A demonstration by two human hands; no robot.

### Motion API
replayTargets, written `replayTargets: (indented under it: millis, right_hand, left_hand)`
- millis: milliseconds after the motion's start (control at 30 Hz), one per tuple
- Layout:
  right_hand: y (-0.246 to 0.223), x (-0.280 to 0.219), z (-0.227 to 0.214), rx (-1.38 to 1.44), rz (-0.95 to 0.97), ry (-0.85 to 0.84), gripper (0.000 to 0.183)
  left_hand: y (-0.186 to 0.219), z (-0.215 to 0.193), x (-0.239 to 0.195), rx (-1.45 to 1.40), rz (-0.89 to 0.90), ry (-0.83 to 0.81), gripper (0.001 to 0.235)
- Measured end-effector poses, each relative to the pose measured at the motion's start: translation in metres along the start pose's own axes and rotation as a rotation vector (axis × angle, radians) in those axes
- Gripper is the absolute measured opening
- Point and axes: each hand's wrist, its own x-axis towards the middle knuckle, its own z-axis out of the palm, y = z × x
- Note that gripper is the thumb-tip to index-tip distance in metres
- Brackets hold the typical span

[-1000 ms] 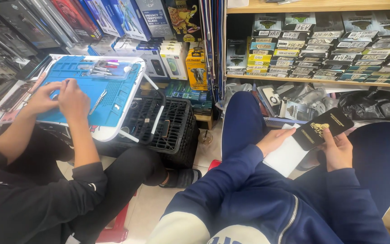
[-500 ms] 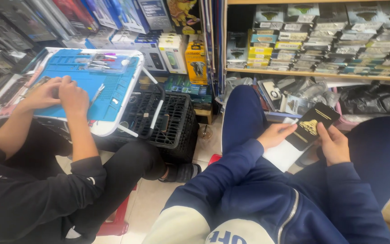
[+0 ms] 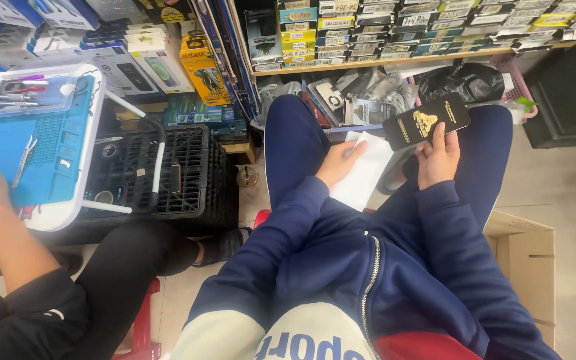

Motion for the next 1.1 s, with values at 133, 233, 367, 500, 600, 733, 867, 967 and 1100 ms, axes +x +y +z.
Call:
replayTargets:
  millis: [133, 233, 367, 500, 600, 733, 867, 967, 1100]
  right_hand:
    - [0.020, 0.018, -0.016, -0.019, -0.015, -0.002, 0.020]
    - [0.019, 0.014, -0.013, -0.032, -0.035, -0.046, 0.024]
    - [0.004, -0.004, -0.001, -0.078, -0.087, -0.105, 0.026]
    - [0.027, 0.011, -0.008, -0.145, -0.152, -0.164, 0.029]
    - [0.040, 0.020, -0.015, -0.186, -0.116, -0.193, 0.029]
    - [0.055, 0.031, -0.024, -0.214, -0.084, -0.220, 0.027]
    - [0.083, 0.059, -0.039, -0.183, -0.106, -0.188, 0.028]
    - [0.047, 0.026, -0.015, -0.212, -0.079, -0.200, 0.028]
    - [0.039, 0.012, -0.010, -0.386, -0.027, -0.277, 0.025]
  left_hand:
    - [0.030, -0.001, -0.021, -0.007, -0.040, -0.006, 0.057]
    - [0.025, 0.002, -0.016, 0.003, -0.048, -0.008, 0.059]
    - [0.022, 0.005, -0.014, 0.008, -0.069, -0.006, 0.059]
    - [0.021, 0.001, -0.011, 0.009, -0.074, -0.023, 0.064]
    - [0.026, 0.001, -0.015, 0.037, -0.058, -0.038, 0.063]
    - [0.018, 0.002, -0.012, 0.040, -0.044, -0.027, 0.061]
    - [0.020, 0.000, -0.017, 0.038, -0.035, -0.049, 0.061]
    - [0.047, -0.003, -0.035, 0.034, -0.042, -0.070, 0.061]
    - [0.057, -0.001, -0.041, 0.026, -0.035, -0.078, 0.062]
